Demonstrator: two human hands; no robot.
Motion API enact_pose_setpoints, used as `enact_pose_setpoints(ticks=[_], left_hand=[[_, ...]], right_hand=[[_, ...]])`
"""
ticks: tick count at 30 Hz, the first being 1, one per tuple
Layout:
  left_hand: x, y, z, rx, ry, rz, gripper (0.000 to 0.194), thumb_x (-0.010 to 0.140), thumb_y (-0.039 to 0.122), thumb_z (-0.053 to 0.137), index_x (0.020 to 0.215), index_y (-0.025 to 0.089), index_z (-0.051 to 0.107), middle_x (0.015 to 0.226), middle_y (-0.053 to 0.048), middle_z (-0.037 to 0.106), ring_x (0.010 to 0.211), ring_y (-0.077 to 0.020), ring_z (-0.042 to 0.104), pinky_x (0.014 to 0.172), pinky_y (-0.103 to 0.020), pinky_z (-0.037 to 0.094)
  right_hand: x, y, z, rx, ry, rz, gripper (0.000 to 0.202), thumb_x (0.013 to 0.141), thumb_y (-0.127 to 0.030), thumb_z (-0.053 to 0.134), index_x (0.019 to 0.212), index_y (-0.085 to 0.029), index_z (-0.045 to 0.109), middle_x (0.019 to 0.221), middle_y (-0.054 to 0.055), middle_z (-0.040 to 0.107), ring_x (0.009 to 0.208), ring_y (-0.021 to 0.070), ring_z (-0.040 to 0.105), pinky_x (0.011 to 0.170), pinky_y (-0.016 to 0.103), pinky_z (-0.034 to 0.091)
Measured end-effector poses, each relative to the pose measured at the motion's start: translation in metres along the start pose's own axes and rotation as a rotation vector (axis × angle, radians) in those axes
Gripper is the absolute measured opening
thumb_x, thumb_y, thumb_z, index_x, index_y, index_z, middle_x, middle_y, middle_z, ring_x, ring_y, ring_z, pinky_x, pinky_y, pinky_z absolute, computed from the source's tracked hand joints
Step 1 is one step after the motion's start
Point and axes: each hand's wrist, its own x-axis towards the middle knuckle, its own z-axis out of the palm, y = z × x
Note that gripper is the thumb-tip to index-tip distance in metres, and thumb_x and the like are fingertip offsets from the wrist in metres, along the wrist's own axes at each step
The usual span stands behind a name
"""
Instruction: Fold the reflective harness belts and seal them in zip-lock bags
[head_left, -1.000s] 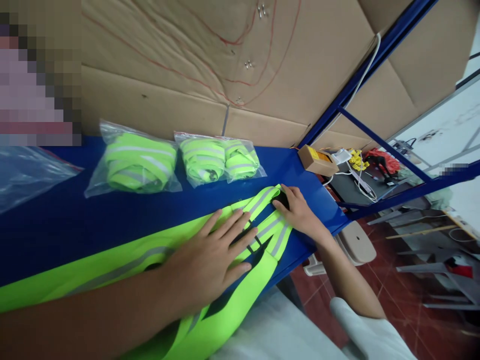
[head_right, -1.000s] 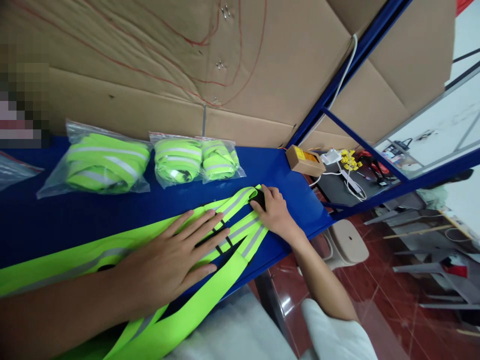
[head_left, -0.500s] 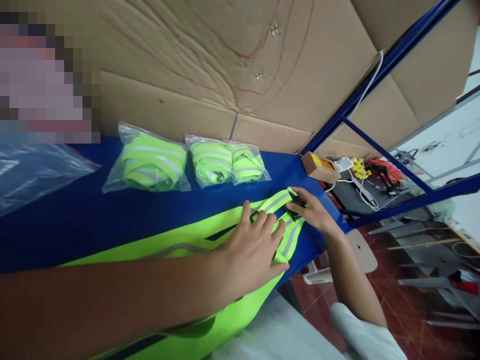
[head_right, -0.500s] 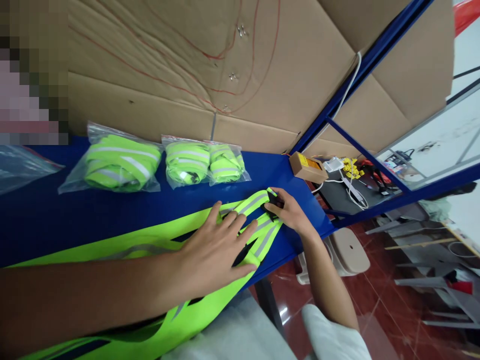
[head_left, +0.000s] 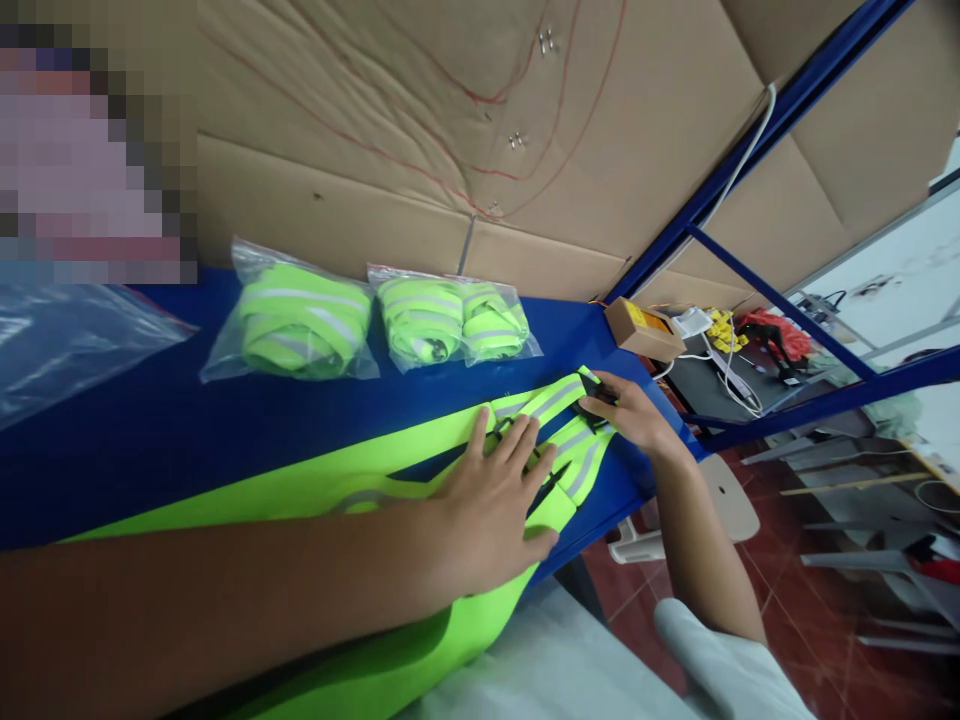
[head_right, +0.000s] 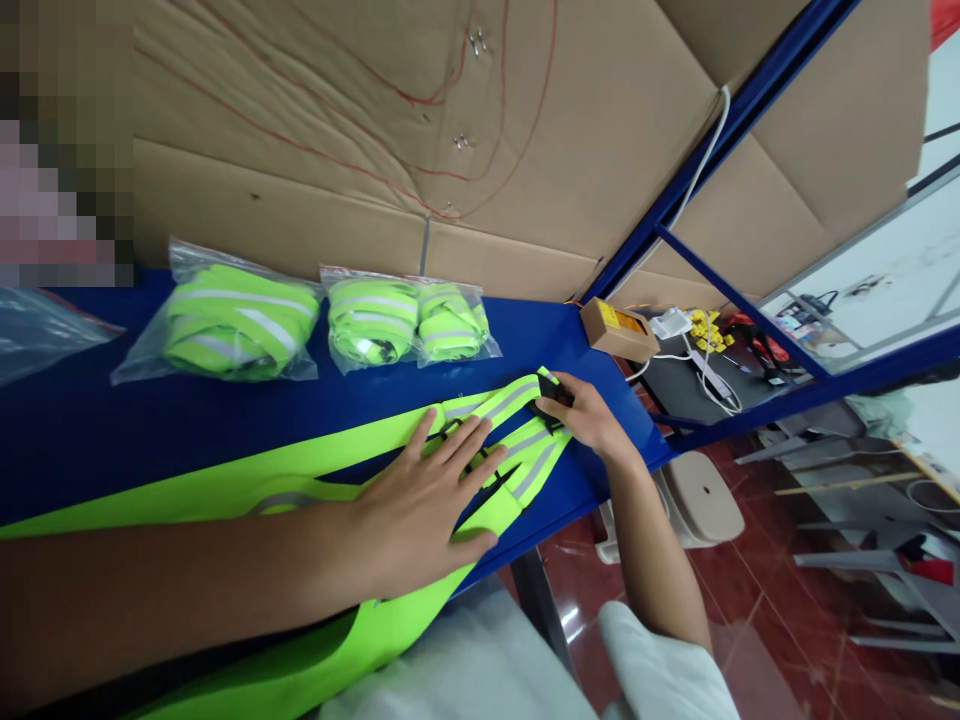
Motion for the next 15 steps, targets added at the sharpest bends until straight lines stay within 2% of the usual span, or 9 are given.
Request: enact_pose_setpoints(ticks=[3,5,9,11,13,15], left_hand=[[0.002,-0.013,-0.013,-0.004,-0.038,-0.011,0.07,0.098,0.046,0.053,0.159,0.021,0.032,0.17,-0.019,0.008,0.156,-0.0384,0.018,0.12,-0.065,0.025],[0.005,-0.024,-0.018,0.01,-0.057,-0.028,0.065,0.099,0.037,0.054,0.159,0.023,0.032,0.171,-0.016,0.003,0.156,-0.0378,0.019,0.12,-0.057,0.031],[0.006,-0.036,-0.023,0.086,-0.083,-0.027,0.064,0.104,0.04,0.045,0.162,0.023,0.025,0.17,-0.016,0.008,0.158,-0.0357,0.01,0.122,-0.061,0.023],[0.003,-0.033,-0.027,0.125,-0.095,-0.041,0.069,0.103,0.045,0.047,0.162,0.02,0.023,0.17,-0.018,0.013,0.158,-0.0362,0.013,0.123,-0.061,0.022],[-0.004,-0.027,-0.036,0.156,-0.083,-0.082,0.073,0.1,0.051,0.05,0.16,0.015,0.029,0.165,-0.02,0.029,0.152,-0.0389,0.03,0.119,-0.059,0.03],[-0.015,-0.021,-0.045,0.184,-0.075,-0.137,0.071,0.098,0.052,0.053,0.156,0.014,0.039,0.153,-0.021,0.049,0.136,-0.0391,0.05,0.11,-0.057,0.042]], right_hand=[[0.001,0.003,-0.002,-0.025,0.05,0.003,0.049,0.081,-0.045,0.074,0.121,-0.018,0.066,0.107,0.006,0.073,0.095,0.0241,0.067,0.082,0.034,0.054],[0.001,0.005,-0.003,-0.036,0.055,0.004,0.049,0.082,-0.047,0.073,0.121,-0.018,0.066,0.106,0.006,0.073,0.094,0.024,0.067,0.079,0.033,0.054],[0.003,0.006,-0.004,-0.069,0.055,-0.027,0.049,0.083,-0.05,0.071,0.121,-0.018,0.066,0.108,0.006,0.073,0.096,0.0246,0.067,0.079,0.033,0.054],[0.004,0.008,-0.004,-0.109,0.068,-0.04,0.048,0.084,-0.049,0.07,0.12,-0.018,0.066,0.108,0.006,0.073,0.097,0.025,0.067,0.082,0.034,0.054],[0.006,0.013,-0.005,-0.162,0.102,-0.051,0.047,0.084,-0.048,0.069,0.12,-0.018,0.066,0.108,0.007,0.073,0.097,0.0256,0.067,0.085,0.037,0.054],[0.008,0.017,-0.008,-0.205,0.155,-0.061,0.048,0.083,-0.047,0.069,0.121,-0.018,0.066,0.109,0.007,0.073,0.099,0.0267,0.067,0.088,0.039,0.053]])
